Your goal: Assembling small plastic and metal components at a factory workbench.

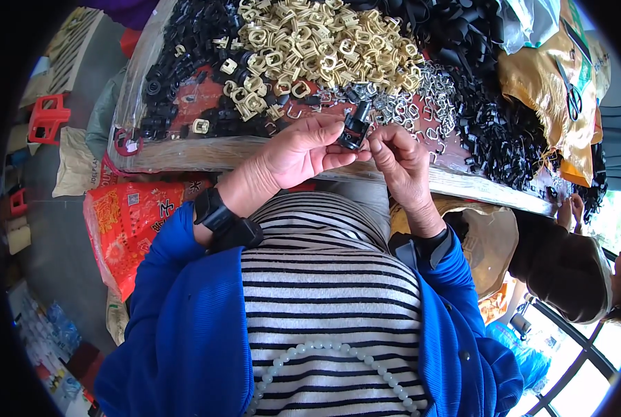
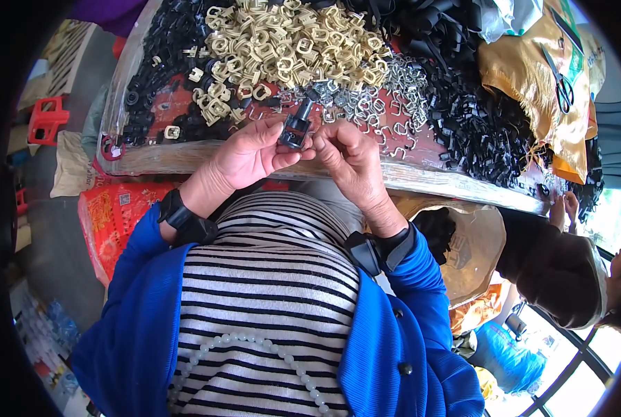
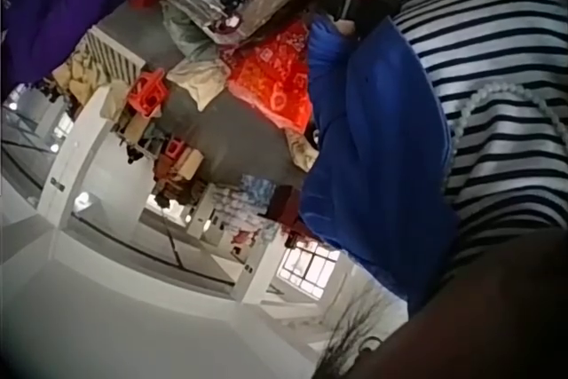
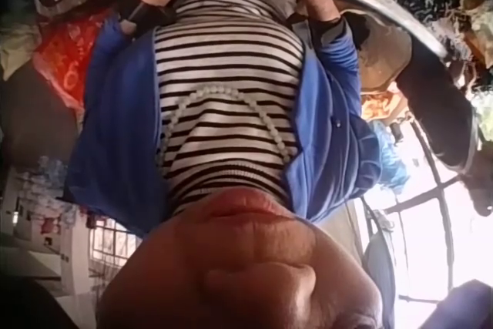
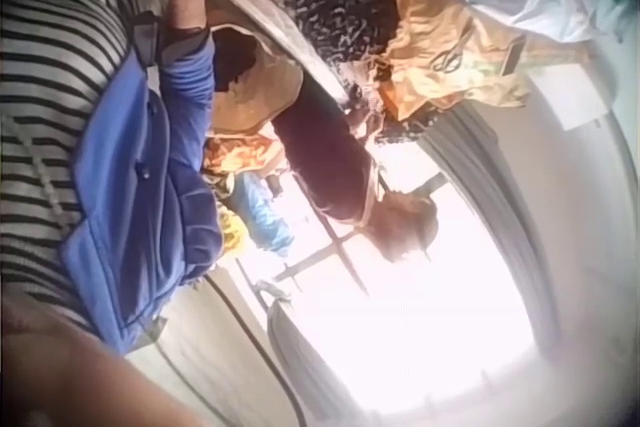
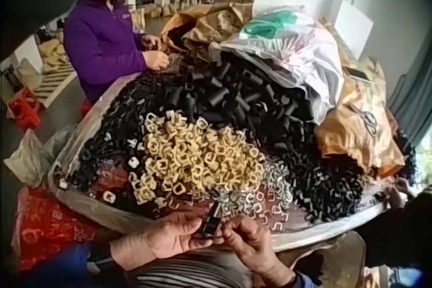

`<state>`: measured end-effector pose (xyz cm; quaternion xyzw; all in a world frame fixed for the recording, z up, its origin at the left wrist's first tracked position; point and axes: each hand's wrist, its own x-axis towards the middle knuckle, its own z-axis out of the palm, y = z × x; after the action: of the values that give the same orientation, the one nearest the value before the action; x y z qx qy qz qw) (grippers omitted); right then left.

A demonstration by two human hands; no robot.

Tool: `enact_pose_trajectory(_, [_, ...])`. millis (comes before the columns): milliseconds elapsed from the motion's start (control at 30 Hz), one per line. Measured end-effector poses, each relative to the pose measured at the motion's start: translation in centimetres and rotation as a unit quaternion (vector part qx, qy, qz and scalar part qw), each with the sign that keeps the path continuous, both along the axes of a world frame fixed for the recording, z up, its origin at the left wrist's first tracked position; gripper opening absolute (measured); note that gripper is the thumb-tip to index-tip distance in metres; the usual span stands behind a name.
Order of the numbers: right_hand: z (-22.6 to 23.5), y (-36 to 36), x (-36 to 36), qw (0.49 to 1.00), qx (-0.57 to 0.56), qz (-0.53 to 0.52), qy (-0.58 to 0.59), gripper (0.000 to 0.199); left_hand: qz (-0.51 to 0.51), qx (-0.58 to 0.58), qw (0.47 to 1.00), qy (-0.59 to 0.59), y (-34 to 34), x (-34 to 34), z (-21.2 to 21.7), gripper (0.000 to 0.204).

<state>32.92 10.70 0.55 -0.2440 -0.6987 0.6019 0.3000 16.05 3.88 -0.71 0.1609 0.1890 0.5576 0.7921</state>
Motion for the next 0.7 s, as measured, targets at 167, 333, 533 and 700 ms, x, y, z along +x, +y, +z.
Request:
enact_pose_trajectory(167, [-0.06,0.01,0.13,0.999,-0.009,-0.033,0.011,0.011,0.002,-0.021,1.000,0.022,-0.05,-0.24,-0.06,0.036])
enact_pose_trajectory(333, [0.44,-0.17,-0.07,0.994,-0.069,-0.079,0.017,0.008,0.009,-0.053,0.996,0.076,-0.08,-0.23,-0.26,0.034])
enact_pose_trajectory(533, [0.50,-0.61,-0.64,0.996,0.003,-0.088,0.031,0.007,-0.006,-0.082,0.993,0.081,-0.16,0.19,0.54,0.025])
enact_pose_trajectory(700, [0.66,-0.47,-0.68,0.985,0.155,-0.071,-0.021,0.007,-0.008,-0.078,0.994,0.071,-0.30,0.09,0.33,0.021])
